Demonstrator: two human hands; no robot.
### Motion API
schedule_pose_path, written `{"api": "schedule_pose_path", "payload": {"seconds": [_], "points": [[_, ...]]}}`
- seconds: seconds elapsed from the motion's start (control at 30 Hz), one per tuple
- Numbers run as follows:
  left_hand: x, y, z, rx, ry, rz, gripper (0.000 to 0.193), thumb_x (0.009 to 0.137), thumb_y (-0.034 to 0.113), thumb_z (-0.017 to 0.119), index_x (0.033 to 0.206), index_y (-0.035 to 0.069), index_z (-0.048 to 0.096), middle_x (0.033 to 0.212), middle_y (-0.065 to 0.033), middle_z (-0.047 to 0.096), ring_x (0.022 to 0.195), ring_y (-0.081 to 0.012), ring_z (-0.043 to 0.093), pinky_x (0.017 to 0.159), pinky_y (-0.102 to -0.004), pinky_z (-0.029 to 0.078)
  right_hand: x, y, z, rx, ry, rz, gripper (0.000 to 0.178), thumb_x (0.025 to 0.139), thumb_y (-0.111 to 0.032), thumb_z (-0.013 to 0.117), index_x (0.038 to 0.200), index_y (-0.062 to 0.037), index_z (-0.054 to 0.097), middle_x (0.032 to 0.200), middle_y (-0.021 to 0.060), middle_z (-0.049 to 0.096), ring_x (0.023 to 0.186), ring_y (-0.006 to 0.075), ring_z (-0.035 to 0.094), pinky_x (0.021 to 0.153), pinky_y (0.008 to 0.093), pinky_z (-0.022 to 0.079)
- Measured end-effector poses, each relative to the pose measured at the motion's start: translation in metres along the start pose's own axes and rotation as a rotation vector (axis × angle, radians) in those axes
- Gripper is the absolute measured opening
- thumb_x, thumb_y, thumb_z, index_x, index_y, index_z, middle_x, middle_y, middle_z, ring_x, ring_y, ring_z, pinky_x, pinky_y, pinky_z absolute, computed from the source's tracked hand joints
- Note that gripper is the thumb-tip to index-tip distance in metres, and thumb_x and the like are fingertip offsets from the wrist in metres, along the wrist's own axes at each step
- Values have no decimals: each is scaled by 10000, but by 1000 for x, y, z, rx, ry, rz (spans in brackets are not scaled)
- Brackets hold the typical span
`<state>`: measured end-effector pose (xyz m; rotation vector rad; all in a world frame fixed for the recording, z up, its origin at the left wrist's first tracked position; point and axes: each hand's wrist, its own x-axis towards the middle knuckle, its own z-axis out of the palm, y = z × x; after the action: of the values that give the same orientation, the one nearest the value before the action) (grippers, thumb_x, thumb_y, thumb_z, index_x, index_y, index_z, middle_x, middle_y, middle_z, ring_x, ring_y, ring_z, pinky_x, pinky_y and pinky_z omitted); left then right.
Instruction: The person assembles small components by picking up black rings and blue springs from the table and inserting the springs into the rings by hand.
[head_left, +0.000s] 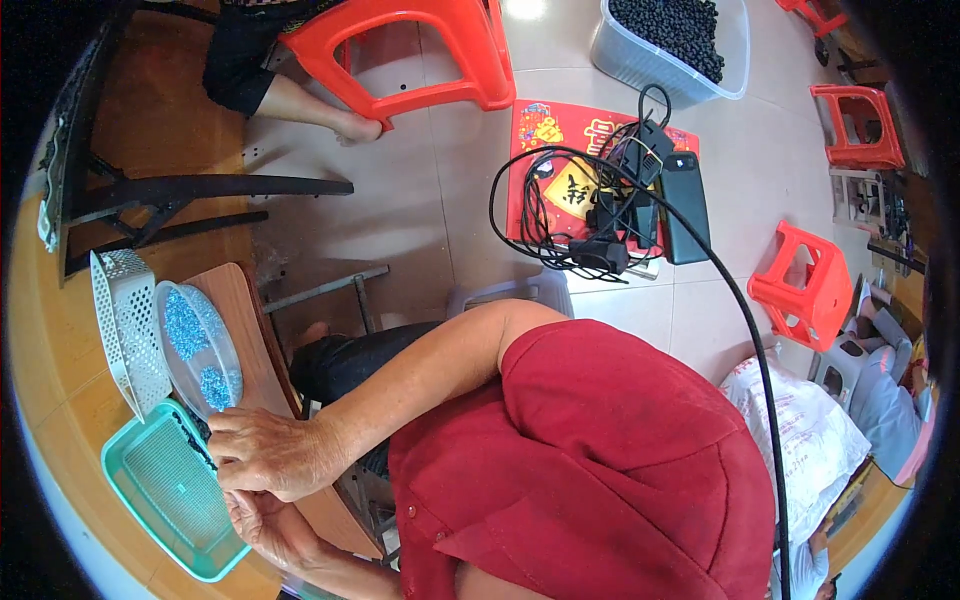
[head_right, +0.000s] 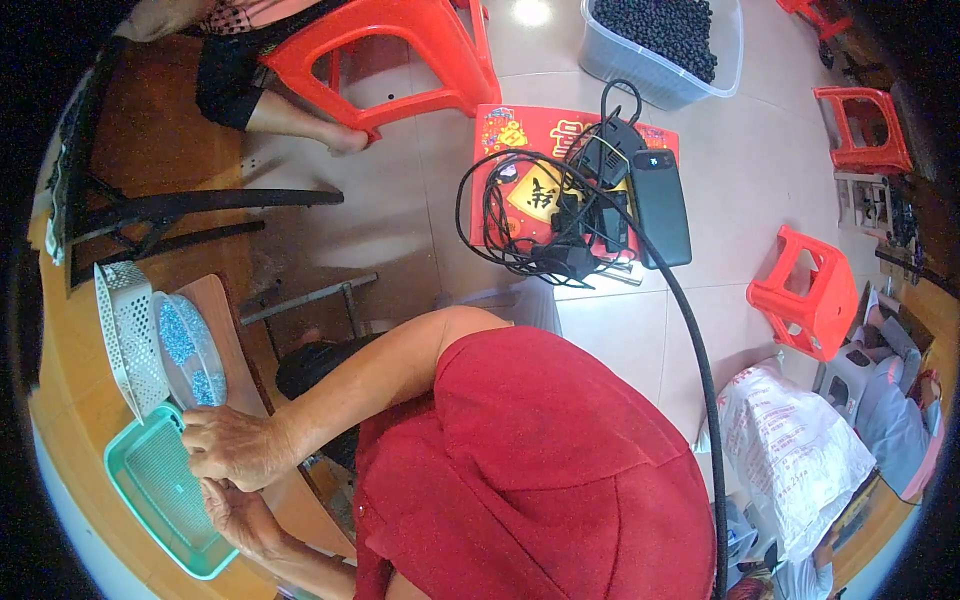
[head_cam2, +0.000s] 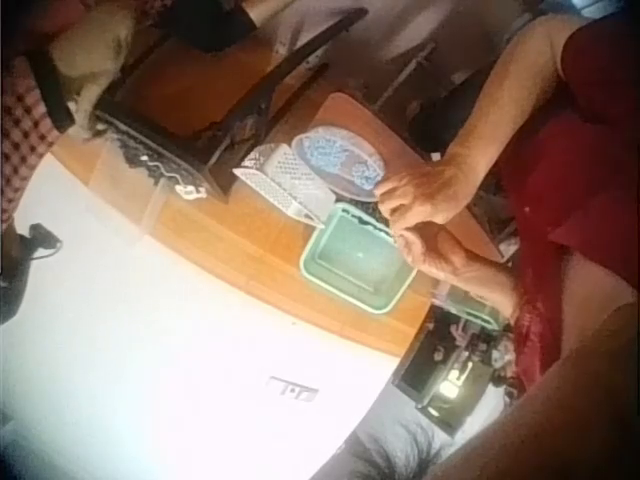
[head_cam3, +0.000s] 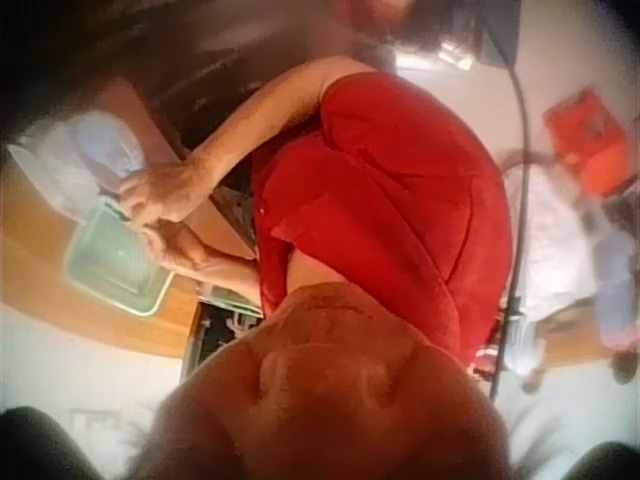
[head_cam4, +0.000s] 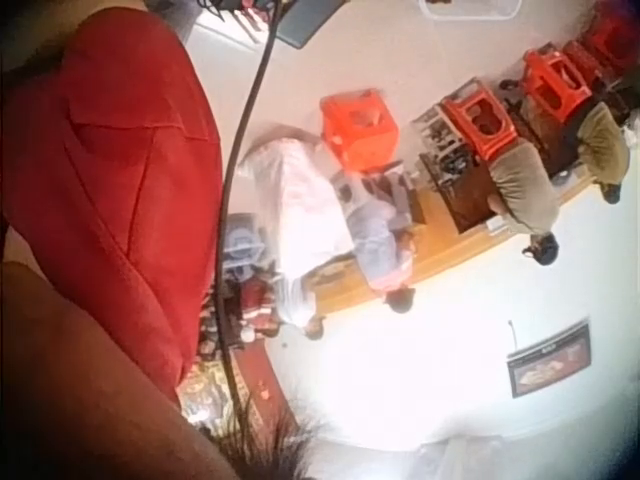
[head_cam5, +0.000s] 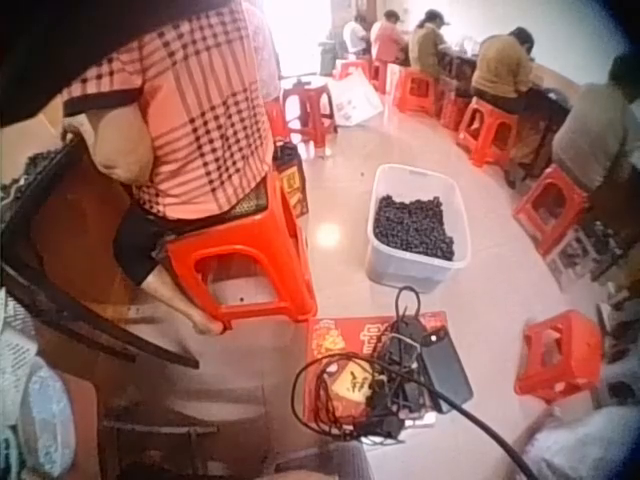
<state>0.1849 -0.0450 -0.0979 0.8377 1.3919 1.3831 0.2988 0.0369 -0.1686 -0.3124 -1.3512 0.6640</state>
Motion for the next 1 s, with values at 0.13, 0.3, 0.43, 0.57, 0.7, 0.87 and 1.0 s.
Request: {"api": "schedule_pose_path", "payload": {"seconds": [0.13, 0.3, 0.43, 0.57, 0.7, 0.87, 1.0], "points": [[4, -4, 2, -84, 44, -17, 405, 902, 197, 593, 1205, -45, 476, 1134, -93, 533, 1066, -168, 499, 927, -324, 413, -3, 5, 7, 53, 74, 43, 145, 637, -127, 690, 660, -62, 563, 723, 38, 469, 735, 200, 422, 626, 356, 359], [13, -10, 7, -92, -12, 29, 331, 900, 211, 597, 1108, -38, 533, 1054, -89, 561, 1013, -153, 522, 907, -305, 423, -3, 10, 10, 124, 152, 151, 85, 629, -66, 687, 655, -78, 607, 743, 23, 504, 743, 216, 450, 632, 354, 373], [13, -13, -1, -1, -22, 37, 344, 886, 184, 608, 1129, -44, 520, 1083, -104, 561, 1010, -173, 538, 906, -313, 431, -7, 14, 12, 119, 98, 186, 91, 612, -69, 700, 641, -97, 619, 745, 22, 521, 757, 220, 464, 640, 356, 378], [15, -20, -13, -18, 0, -6, 395, 889, 149, 595, 1202, -61, 476, 1142, -116, 546, 1025, -187, 543, 916, -320, 441, -14, 20, 18, 153, 33, 274, 110, 574, -74, 710, 646, -112, 635, 738, 11, 529, 772, 225, 475, 657, 358, 381], [22, -23, -26, -99, -45, -37, 415, 894, 138, 585, 1227, -68, 448, 1150, -114, 540, 1035, -181, 539, 919, -313, 444, -16, 25, 24, 155, 18, 316, 132, 549, -71, 706, 654, -120, 643, 732, 11, 528, 771, 233, 476, 668, 361, 381], [20, -15, -2, -53, -42, -37, 336, 828, 154, 683, 1090, -3, 543, 1083, -62, 571, 1001, -147, 539, 897, -280, 431, -13, 27, 22, 160, 15, 287, 156, 523, -80, 721, 647, -129, 642, 713, 24, 531, 779, 247, 494, 664, 371, 387], [12, -14, 14, -97, 134, -22, 313, 805, 93, 687, 1072, -13, 565, 1032, -82, 611, 912, -169, 590, 818, -284, 481, -3, 21, 0, 282, -51, 271, 226, 632, -46, 670, 829, -150, 710, 790, 32, 571, 789, 223, 555, 716, 337, 428]]}}
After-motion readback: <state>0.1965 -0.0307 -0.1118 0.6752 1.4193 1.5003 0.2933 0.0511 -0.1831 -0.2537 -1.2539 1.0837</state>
